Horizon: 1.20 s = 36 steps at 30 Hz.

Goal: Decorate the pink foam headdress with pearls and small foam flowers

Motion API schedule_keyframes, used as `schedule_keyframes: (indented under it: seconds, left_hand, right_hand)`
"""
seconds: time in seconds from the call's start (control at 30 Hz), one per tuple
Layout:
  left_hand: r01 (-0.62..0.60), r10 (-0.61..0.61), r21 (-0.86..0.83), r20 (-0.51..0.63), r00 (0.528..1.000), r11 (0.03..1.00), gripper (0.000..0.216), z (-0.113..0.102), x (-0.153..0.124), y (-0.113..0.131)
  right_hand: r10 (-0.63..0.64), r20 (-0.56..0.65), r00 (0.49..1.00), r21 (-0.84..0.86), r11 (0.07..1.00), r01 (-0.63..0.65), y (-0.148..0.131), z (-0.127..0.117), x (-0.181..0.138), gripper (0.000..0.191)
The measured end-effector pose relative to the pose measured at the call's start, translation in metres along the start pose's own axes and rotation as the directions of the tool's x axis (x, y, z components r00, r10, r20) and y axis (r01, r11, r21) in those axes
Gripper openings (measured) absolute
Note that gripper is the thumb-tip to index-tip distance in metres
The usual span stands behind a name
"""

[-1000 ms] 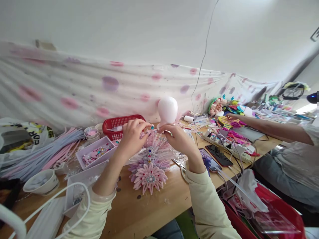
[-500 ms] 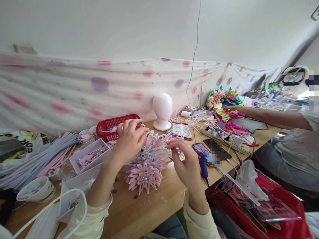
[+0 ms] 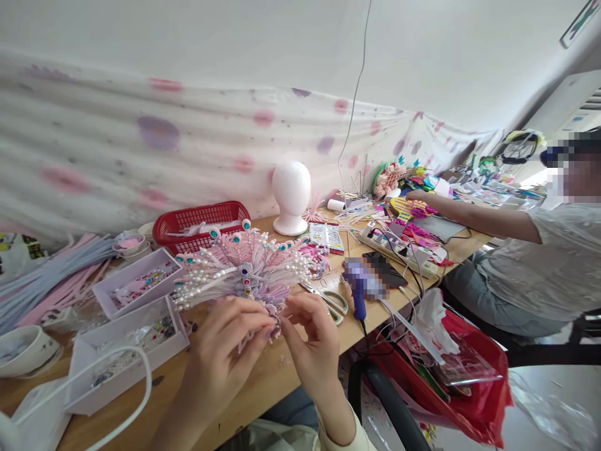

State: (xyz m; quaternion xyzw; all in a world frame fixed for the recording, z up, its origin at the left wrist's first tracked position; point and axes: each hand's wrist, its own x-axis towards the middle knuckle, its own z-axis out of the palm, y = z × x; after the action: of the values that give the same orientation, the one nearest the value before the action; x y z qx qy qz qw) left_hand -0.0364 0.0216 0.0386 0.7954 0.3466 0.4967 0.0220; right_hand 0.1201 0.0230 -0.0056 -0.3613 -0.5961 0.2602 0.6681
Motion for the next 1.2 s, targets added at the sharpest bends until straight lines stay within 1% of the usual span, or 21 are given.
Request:
schedule_keyframes:
  seconds: [0.03, 0.1, 0.2, 0.27, 0.37, 0.47, 0.57, 0.7, 0.8, 0.87, 0.93, 1.03, 1.13, 1.2]
  left_hand:
    - [0.018, -0.017, -0.02, 0.031, 0.999, 1.0, 0.016, 0.003, -0.006, 0.0]
    - [0.05, -0.049, -0.032, 0.04, 0.998, 0.998, 0.019, 0.007, -0.015, -0.001]
    - [0.088, -0.085, -0.075, 0.043, 0.995, 0.993, 0.021, 0.011, -0.024, -0.005]
    - [0.119, -0.111, -0.127, 0.063, 0.992, 0.985, 0.02, 0.012, -0.026, -0.008]
    - [0.136, -0.124, -0.191, 0.072, 0.99, 0.972, 0.019, 0.013, -0.028, -0.013]
    - [0.126, -0.124, -0.184, 0.023, 0.992, 0.975, 0.019, 0.014, -0.029, -0.017]
    - [0.107, -0.116, -0.112, -0.078, 0.99, 0.988, 0.019, 0.016, -0.033, -0.021]
    - [0.057, -0.055, 0.006, -0.2, 0.978, 0.998, 0.023, 0.02, -0.042, -0.023]
    - [0.047, -0.03, 0.069, -0.222, 0.974, 0.997, 0.027, 0.02, -0.049, -0.022]
    - [0.077, -0.064, 0.057, -0.213, 0.975, 0.995, 0.026, 0.019, -0.054, -0.021]
    - [0.146, -0.138, 0.018, -0.232, 0.963, 0.989, 0.022, 0.018, -0.058, -0.019]
    - [0.262, -0.252, 0.001, -0.279, 0.927, 0.965, 0.022, 0.013, -0.064, -0.016]
    - [0.375, -0.35, 0.035, -0.287, 0.892, 0.927, 0.029, 0.003, -0.07, -0.016]
    - [0.454, -0.429, 0.025, -0.284, 0.857, 0.89, 0.037, -0.006, -0.074, -0.02]
  right_hand:
    - [0.038, 0.023, 0.999, 0.075, 0.996, -0.039, 0.0, 0.001, -0.002, 0.03]
    - [0.113, 0.083, 0.99, 0.184, 0.975, -0.127, -0.001, 0.002, -0.007, 0.029]
    - [0.218, 0.17, 0.961, 0.265, 0.929, -0.258, -0.002, -0.003, -0.012, 0.023]
    - [0.278, 0.226, 0.934, 0.33, 0.88, -0.342, -0.001, -0.008, -0.014, 0.019]
    - [0.328, 0.313, 0.891, 0.419, 0.794, -0.44, 0.001, -0.014, -0.013, 0.018]
    - [0.369, 0.365, 0.855, 0.452, 0.733, -0.509, 0.002, -0.012, -0.01, 0.021]
    - [0.38, 0.388, 0.84, 0.485, 0.69, -0.537, 0.004, -0.004, -0.011, 0.028]
    - [0.39, 0.422, 0.818, 0.51, 0.644, -0.57, 0.009, 0.003, -0.014, 0.03]
    - [0.39, 0.455, 0.801, 0.517, 0.616, -0.594, 0.012, 0.002, -0.015, 0.027]
    - [0.377, 0.464, 0.802, 0.508, 0.628, -0.589, 0.014, -0.002, -0.016, 0.023]
    - [0.375, 0.449, 0.812, 0.461, 0.681, -0.569, 0.017, -0.005, -0.018, 0.022]
    - [0.418, 0.398, 0.817, 0.331, 0.765, -0.553, 0.019, -0.011, -0.023, 0.022]
    - [0.495, 0.341, 0.799, 0.195, 0.794, -0.575, 0.018, -0.015, -0.03, 0.026]
    - [0.504, 0.316, 0.803, 0.12, 0.819, -0.561, 0.019, -0.017, -0.034, 0.03]
